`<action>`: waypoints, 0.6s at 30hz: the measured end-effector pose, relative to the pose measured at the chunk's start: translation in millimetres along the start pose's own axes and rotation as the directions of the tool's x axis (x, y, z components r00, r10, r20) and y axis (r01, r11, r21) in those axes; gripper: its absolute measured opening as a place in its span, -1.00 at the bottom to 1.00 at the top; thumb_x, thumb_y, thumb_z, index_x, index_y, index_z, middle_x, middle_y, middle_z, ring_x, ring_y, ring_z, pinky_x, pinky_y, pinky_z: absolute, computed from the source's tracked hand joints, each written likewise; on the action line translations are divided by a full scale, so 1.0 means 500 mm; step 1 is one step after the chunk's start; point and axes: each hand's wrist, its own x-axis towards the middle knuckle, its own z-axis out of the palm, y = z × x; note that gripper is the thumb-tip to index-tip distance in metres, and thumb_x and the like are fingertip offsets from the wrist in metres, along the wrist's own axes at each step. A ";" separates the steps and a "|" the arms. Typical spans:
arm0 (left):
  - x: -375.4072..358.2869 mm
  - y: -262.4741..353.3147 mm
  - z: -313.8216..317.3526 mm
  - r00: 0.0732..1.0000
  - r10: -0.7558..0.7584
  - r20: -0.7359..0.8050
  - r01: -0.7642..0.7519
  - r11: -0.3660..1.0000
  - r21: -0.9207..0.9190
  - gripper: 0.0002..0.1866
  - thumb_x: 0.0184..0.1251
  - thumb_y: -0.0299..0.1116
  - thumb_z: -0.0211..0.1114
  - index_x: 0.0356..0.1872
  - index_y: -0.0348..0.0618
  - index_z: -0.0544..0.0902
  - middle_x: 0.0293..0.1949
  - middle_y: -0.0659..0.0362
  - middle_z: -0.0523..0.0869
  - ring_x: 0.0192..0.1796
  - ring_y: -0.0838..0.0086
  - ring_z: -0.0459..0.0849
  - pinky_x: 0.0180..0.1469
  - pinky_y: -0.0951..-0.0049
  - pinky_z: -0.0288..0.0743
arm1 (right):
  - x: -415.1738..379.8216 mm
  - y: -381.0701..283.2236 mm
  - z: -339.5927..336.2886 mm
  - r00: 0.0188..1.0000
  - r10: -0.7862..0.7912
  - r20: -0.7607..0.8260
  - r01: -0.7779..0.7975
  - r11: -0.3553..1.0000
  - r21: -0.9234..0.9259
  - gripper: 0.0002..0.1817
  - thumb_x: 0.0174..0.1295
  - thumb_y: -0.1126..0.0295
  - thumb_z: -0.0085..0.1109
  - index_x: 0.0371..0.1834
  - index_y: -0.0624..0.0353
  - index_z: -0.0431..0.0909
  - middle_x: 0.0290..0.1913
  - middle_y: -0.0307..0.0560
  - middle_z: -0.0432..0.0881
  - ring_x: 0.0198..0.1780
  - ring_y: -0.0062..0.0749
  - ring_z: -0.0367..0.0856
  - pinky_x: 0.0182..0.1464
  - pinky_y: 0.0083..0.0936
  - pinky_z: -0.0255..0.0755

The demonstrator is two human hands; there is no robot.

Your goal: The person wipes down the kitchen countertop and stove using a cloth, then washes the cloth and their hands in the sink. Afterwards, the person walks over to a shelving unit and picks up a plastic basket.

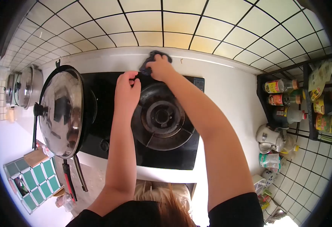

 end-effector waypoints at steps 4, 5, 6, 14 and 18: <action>0.122 -0.124 0.064 0.997 0.069 0.044 -0.077 0.969 0.235 -0.79 0.11 -0.49 0.22 -0.21 -0.30 0.63 -0.24 -0.14 0.67 -0.19 0.05 0.65 -0.10 0.22 0.52 | 0.065 -0.056 0.043 0.948 -0.269 -0.172 0.289 0.952 0.102 -0.73 -0.01 0.15 0.22 -0.20 -0.21 0.71 -0.13 -0.12 0.55 0.04 -0.01 0.42 0.10 -0.19 0.38; 0.138 -0.158 0.080 0.995 0.097 -0.017 -0.089 0.955 0.282 -0.80 0.12 -0.48 0.20 -0.24 -0.32 0.64 -0.25 -0.16 0.67 -0.19 0.01 0.65 -0.11 0.18 0.52 | 0.077 -0.072 0.043 0.951 -0.281 -0.131 0.294 0.952 0.089 -0.74 0.03 0.12 0.17 -0.21 -0.21 0.71 -0.05 -0.15 0.57 0.10 -0.05 0.43 0.12 -0.17 0.38; 0.151 -0.179 0.093 0.989 0.127 -0.076 -0.095 0.940 0.328 -0.81 0.13 -0.47 0.17 -0.28 -0.33 0.65 -0.26 -0.18 0.67 -0.18 -0.02 0.65 -0.12 0.14 0.51 | 0.086 -0.076 0.045 0.952 -0.293 -0.086 0.300 0.951 0.078 -0.73 0.06 0.09 0.12 -0.21 -0.22 0.72 0.03 -0.17 0.58 0.15 -0.09 0.44 0.14 -0.15 0.37; 0.200 -0.161 0.173 0.882 0.141 0.450 -0.286 0.919 0.273 -0.79 0.10 -0.42 0.15 -0.32 -0.33 0.67 -0.24 -0.22 0.65 -0.07 -0.12 0.57 0.00 0.09 0.46 | 0.035 0.009 0.022 0.979 -0.203 0.023 0.204 0.974 -0.096 -0.64 0.14 0.19 0.01 -0.03 -0.11 0.66 0.34 -0.20 0.42 0.38 -0.21 0.32 0.40 -0.17 0.13; 0.166 -0.085 0.231 0.844 0.184 0.503 -0.357 0.894 0.271 -0.76 0.08 -0.43 0.14 -0.27 -0.30 0.68 -0.12 -0.22 0.62 -0.03 -0.10 0.53 0.09 0.10 0.43 | -0.031 0.078 -0.012 0.991 -0.136 0.009 0.136 0.989 -0.059 -0.61 0.15 0.23 -0.02 0.01 -0.03 0.64 0.31 -0.17 0.45 0.36 -0.18 0.34 0.41 -0.22 0.13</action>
